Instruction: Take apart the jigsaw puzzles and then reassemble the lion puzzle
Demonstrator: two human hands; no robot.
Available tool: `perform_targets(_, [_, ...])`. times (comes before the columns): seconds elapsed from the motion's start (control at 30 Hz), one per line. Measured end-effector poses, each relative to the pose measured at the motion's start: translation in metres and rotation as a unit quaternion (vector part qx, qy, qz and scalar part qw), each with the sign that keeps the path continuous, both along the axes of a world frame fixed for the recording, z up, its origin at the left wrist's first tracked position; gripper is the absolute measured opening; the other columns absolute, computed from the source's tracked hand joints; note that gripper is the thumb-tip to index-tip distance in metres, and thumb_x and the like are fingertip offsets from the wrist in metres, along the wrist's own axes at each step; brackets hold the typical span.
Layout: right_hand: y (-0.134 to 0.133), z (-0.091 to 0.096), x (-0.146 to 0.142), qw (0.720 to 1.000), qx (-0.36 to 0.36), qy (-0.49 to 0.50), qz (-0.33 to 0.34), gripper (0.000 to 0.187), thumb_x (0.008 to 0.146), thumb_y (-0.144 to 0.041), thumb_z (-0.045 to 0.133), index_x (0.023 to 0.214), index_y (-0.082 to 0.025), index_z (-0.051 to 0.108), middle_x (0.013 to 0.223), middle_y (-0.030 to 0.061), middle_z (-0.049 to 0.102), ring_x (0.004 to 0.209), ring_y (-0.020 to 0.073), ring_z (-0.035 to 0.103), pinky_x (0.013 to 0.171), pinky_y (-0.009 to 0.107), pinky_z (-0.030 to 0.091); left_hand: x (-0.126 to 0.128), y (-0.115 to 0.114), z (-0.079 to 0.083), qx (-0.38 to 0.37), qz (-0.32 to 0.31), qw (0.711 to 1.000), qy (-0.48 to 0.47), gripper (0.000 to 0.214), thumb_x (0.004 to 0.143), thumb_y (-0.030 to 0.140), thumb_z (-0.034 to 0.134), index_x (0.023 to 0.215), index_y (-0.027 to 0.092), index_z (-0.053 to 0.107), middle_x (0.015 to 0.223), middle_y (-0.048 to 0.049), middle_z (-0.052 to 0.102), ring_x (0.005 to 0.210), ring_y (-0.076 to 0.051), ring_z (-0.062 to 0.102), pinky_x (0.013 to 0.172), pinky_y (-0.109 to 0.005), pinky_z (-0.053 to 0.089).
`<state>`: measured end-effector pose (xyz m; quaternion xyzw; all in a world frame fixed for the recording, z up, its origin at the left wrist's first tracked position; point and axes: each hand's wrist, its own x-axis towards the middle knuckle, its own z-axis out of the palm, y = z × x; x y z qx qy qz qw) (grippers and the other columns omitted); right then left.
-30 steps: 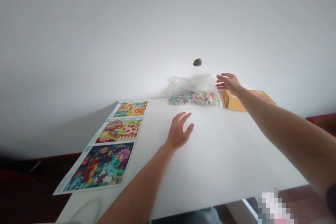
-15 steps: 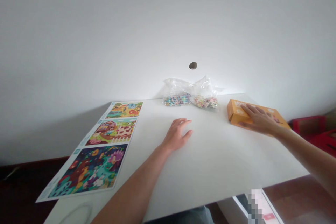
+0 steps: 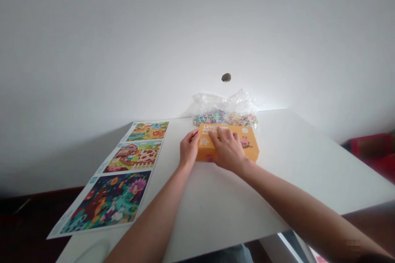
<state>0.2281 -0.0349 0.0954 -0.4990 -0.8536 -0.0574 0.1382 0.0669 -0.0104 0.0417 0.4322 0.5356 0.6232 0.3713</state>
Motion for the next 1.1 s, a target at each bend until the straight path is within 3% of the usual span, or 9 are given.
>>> perform_targets(0.1, [0.024,0.009,-0.003,0.996,0.02,0.089,-0.003,0.065,0.09,-0.066,0.042,0.138,-0.023,0.049,0.138,0.0174,0.051,0.118,0.0356,0.05,0.095,0.049,0.04,-0.012,0.004,-0.006,-0.042,0.092,0.994,-0.036,0.037,0.08,0.046,0.056,0.096,0.016,0.071,0.087,-0.0053,0.073,0.078,-0.022,0.066,0.065,-0.029,0.05])
perform_targets(0.2, [0.035,0.008,0.037,0.964,0.062,0.177,-0.188,0.072,0.093,-0.066,0.032,0.141,-0.014,0.044,0.123,0.0254,0.059,0.11,0.0382,0.057,0.09,0.051,0.043,-0.016,0.004,-0.01,-0.067,0.175,0.982,0.005,0.033,0.079,0.047,0.055,0.083,0.018,0.068,0.075,-0.0045,0.07,0.068,-0.02,0.062,0.059,-0.029,0.045])
perform_targets(0.3, [0.04,-0.001,0.083,0.915,-0.097,0.242,-0.309,0.087,0.087,-0.076,0.03,0.133,-0.006,0.052,0.079,0.0214,0.068,0.073,0.0335,0.065,0.069,0.046,0.048,-0.014,0.005,-0.01,-0.048,0.204,0.977,0.022,0.031,0.078,0.047,0.055,0.065,0.019,0.06,0.072,-0.0048,0.068,0.066,-0.019,0.06,0.059,-0.029,0.043])
perform_targets(0.43, [0.047,-0.012,0.103,0.825,-0.197,0.511,-0.139,0.069,0.089,-0.069,0.035,0.128,-0.015,0.055,0.05,0.0011,0.058,0.038,0.0169,0.05,0.043,0.028,0.039,-0.012,0.007,-0.001,0.018,0.164,0.975,-0.146,0.03,0.075,0.042,0.054,0.06,0.016,0.059,0.079,-0.0077,0.071,0.07,-0.019,0.064,0.062,-0.029,0.046])
perform_targets(0.57, [0.059,-0.019,0.099,0.73,-0.204,0.651,0.045,0.055,0.082,-0.043,0.055,0.131,-0.018,0.052,0.084,0.0083,0.073,0.06,0.0201,0.066,0.043,0.024,0.04,-0.017,0.01,0.006,0.025,0.165,0.947,-0.274,0.017,0.062,0.027,0.054,0.069,0.014,0.063,0.066,-0.0043,0.067,0.063,-0.018,0.063,0.059,-0.028,0.046])
perform_targets(0.63, [0.065,-0.022,0.103,0.739,-0.191,0.638,0.102,0.055,0.073,-0.03,0.058,0.128,-0.019,0.056,0.104,0.0116,0.073,0.087,0.0261,0.07,0.057,0.03,0.05,-0.02,0.01,0.007,0.013,0.178,0.946,-0.27,0.02,0.055,0.02,0.049,0.07,0.014,0.062,0.063,-0.0036,0.065,0.059,-0.018,0.062,0.057,-0.028,0.045])
perform_targets(0.7, [0.069,-0.024,0.113,0.79,-0.151,0.578,0.137,0.054,0.069,-0.024,0.058,0.123,-0.021,0.062,0.117,0.0114,0.069,0.111,0.0304,0.063,0.081,0.042,0.053,-0.022,0.01,0.008,-0.001,0.187,0.949,-0.253,0.026,0.05,0.017,0.046,0.069,0.013,0.063,0.06,-0.0025,0.063,0.055,-0.016,0.059,0.055,-0.027,0.043])
perform_targets(0.83, [0.072,-0.022,0.132,0.89,-0.169,0.376,0.194,0.05,0.072,-0.03,0.067,0.122,-0.026,0.068,0.147,0.007,0.048,0.14,0.0342,0.036,0.114,0.055,0.027,-0.024,0.008,0.011,0.009,0.165,0.954,-0.25,0.024,0.05,0.017,0.047,0.067,0.013,0.064,0.057,-0.0022,0.061,0.051,-0.013,0.055,0.052,-0.025,0.039])
perform_targets(1.1, [0.076,-0.034,0.129,0.807,-0.281,0.475,0.211,0.046,0.075,-0.043,0.073,0.118,-0.028,0.07,0.151,0.0092,0.043,0.135,0.0331,0.044,0.104,0.05,0.042,-0.032,0.008,0.011,0.033,0.154,0.937,-0.312,0.026,0.051,0.017,0.052,0.072,0.014,0.067,0.069,-0.0055,0.069,0.055,-0.012,0.056,0.055,-0.024,0.042])
